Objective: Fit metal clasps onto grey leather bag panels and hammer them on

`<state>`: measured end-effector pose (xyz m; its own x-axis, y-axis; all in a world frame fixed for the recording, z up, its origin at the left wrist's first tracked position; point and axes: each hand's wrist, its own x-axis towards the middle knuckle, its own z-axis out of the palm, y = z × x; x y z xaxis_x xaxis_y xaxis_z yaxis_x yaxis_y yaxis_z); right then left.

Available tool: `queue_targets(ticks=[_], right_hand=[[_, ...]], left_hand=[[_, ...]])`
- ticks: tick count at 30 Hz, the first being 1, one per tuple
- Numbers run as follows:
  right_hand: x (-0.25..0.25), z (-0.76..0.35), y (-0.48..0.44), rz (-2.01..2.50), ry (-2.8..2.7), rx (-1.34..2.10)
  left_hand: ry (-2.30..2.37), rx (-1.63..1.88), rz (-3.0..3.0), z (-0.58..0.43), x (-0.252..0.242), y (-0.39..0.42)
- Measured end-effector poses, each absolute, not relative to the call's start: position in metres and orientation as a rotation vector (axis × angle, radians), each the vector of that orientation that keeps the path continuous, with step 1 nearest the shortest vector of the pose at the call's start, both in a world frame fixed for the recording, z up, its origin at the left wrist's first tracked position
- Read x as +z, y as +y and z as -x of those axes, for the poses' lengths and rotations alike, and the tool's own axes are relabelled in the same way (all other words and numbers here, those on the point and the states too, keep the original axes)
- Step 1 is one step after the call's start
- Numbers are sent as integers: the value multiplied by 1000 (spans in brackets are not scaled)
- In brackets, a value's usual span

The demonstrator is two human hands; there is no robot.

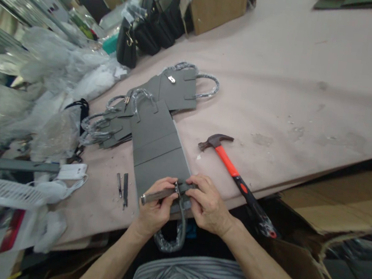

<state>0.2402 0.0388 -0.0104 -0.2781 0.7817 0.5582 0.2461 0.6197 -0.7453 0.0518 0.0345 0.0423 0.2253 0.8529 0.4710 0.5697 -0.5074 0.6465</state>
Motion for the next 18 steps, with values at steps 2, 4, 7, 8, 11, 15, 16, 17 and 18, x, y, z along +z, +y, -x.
queue_targets(ticks=[2, 4, 7, 8, 11, 15, 16, 17, 18], right_hand=[[-11, -240, 39, 827, -1826, 656], [-11, -241, 38, 824, -1830, 656], [-10, -241, 38, 813, -1831, 642], [-10, -241, 38, 813, -1829, 640], [-10, -241, 39, 819, -1824, 647], [-11, -240, 39, 821, -1824, 663], [-10, -240, 39, 823, -1822, 667], [-9, -239, 39, 827, -1820, 675], [-7, -239, 39, 835, -1816, 689]], left_hand=[[1298, 1159, -2176, -54, 44, 38], [1300, 1170, -2187, -56, 45, 38], [1352, 1209, -2222, -61, 45, 34], [1374, 1219, -2230, -62, 45, 32], [1407, 1222, -2230, -62, 43, 30], [1310, 1143, -2229, -58, 41, 38], [1282, 1119, -2223, -58, 41, 40], [1261, 1107, -2210, -58, 41, 41], [1248, 1110, -2195, -58, 40, 42]])
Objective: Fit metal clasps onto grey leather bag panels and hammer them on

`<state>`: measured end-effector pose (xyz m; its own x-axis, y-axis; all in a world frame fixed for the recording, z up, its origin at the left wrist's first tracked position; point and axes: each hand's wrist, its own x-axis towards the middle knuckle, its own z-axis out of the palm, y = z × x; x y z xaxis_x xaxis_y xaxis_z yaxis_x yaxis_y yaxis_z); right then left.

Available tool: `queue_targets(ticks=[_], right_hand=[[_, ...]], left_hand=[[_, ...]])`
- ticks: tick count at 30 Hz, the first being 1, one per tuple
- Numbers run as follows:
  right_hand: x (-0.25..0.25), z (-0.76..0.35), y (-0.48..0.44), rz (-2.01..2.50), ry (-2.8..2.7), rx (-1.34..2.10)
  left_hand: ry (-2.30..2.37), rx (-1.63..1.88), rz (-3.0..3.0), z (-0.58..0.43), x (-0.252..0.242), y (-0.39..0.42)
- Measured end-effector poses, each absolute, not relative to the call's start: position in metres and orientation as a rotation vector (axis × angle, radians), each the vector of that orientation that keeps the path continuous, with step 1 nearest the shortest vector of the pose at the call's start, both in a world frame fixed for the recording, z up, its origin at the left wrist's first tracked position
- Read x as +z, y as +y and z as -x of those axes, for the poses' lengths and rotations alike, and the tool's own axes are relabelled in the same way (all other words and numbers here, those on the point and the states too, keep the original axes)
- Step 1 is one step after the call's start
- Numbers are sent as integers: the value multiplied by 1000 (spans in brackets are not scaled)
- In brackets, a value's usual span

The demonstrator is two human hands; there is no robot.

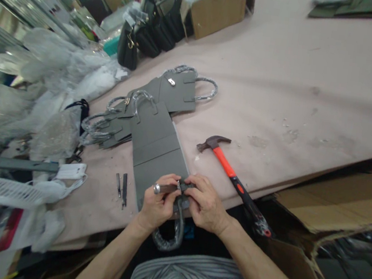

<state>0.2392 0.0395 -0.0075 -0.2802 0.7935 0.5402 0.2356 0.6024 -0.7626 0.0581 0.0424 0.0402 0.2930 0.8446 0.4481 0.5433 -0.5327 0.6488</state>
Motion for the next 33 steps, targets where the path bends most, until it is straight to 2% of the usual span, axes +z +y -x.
queue_targets(ticks=[4, 9, 12, 14, 18, 20, 23, 26, 30, 33], right_hand=[[3, -248, 40, 955, -1811, 697], [14, -288, 47, 1451, -1819, 282], [23, -311, 55, 1775, -1941, 251], [32, -318, 62, 1932, -1885, 519], [51, -316, 74, 1949, -1376, 1398], [63, -311, 76, 1885, -1282, 1610], [91, -307, 70, 1810, -1239, 1697], [131, -310, 52, 1717, -1291, 1438], [174, -314, 26, 1469, -1762, 516], [186, -314, 17, 1235, -2138, 221]], left_hand=[[1273, 1200, -2108, -61, 38, 41], [1241, 1217, -2060, -65, 35, 40], [1232, 1194, -2032, -66, 33, 41], [1252, 1229, -1993, -66, 31, 41], [1277, 1255, -1927, -68, 29, 39], [1276, 1239, -1915, -69, 30, 38], [1275, 1233, -1920, -72, 33, 39], [1286, 1229, -1915, -74, 36, 39], [1285, 1221, -1892, -74, 36, 39], [1315, 1192, -1897, -73, 35, 38]])
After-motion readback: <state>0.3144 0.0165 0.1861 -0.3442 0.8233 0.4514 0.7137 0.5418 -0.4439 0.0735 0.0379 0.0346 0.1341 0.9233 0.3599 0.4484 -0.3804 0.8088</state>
